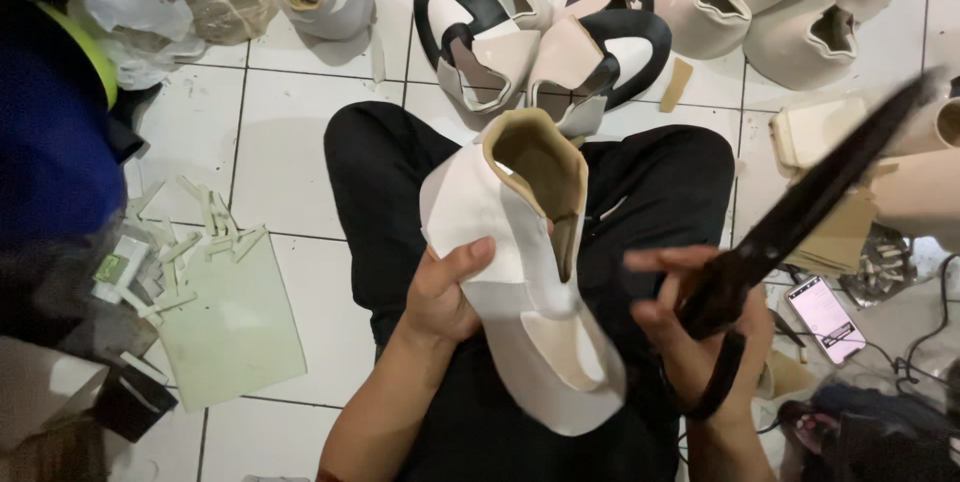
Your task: The person inserts a cardboard insole into a white shoe upper and presses it into place. They then use scissors to trim the excess cardboard around the shoe's opening. The person repeats the process with another shoe upper.
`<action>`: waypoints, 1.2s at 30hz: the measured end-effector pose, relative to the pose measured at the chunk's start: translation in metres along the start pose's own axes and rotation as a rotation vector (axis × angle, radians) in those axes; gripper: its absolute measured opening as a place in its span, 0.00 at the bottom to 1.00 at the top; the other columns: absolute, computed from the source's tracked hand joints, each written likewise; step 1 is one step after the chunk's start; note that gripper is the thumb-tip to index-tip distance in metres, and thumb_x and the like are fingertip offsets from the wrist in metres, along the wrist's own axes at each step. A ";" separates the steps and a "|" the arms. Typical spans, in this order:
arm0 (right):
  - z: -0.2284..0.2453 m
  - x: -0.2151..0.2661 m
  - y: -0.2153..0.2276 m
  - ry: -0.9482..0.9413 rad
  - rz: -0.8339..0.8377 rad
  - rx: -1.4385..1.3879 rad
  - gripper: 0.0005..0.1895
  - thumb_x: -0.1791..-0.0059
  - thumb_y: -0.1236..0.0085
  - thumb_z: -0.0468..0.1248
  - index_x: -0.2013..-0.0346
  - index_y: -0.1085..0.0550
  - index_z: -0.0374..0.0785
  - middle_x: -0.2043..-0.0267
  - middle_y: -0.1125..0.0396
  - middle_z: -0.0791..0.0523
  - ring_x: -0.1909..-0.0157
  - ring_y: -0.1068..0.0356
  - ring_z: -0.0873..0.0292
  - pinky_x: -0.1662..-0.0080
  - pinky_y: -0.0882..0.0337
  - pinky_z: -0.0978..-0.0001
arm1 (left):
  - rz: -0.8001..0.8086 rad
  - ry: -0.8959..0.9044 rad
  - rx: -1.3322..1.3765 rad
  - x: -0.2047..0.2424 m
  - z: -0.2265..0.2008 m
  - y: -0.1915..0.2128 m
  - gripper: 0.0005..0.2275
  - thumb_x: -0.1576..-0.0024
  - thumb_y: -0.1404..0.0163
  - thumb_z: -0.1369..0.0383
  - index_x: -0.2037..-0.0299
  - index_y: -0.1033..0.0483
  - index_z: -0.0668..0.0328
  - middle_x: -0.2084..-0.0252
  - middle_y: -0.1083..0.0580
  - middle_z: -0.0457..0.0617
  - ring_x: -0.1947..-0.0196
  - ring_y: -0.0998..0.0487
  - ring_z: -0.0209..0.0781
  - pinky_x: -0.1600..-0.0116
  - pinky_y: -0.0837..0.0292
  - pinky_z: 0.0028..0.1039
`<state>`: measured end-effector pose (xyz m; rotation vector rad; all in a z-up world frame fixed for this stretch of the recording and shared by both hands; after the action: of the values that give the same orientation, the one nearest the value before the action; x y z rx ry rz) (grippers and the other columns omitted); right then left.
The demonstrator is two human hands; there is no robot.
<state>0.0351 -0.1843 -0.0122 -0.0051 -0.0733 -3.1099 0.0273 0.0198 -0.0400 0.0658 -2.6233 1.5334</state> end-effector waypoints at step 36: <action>-0.062 -0.037 -0.025 -0.267 -0.112 -0.592 0.23 0.61 0.36 0.36 0.59 0.39 0.41 0.78 0.41 0.61 0.77 0.33 0.65 0.70 0.28 0.78 | -0.233 0.071 -0.266 -0.018 -0.007 0.021 0.10 0.53 0.43 0.77 0.60 0.24 0.68 0.70 0.22 0.60 0.69 0.19 0.48 0.64 0.22 0.44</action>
<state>0.0710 -0.1615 -0.0757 -0.4385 0.8606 -3.0819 0.0442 0.0361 -0.0571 0.2786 -2.6276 1.0863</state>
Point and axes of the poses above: each hand's wrist, its own x-axis away from the middle knuckle, its own y-axis out of the back of the hand, z = x × y, the point moved 2 cm from there along -x, towards the middle knuckle
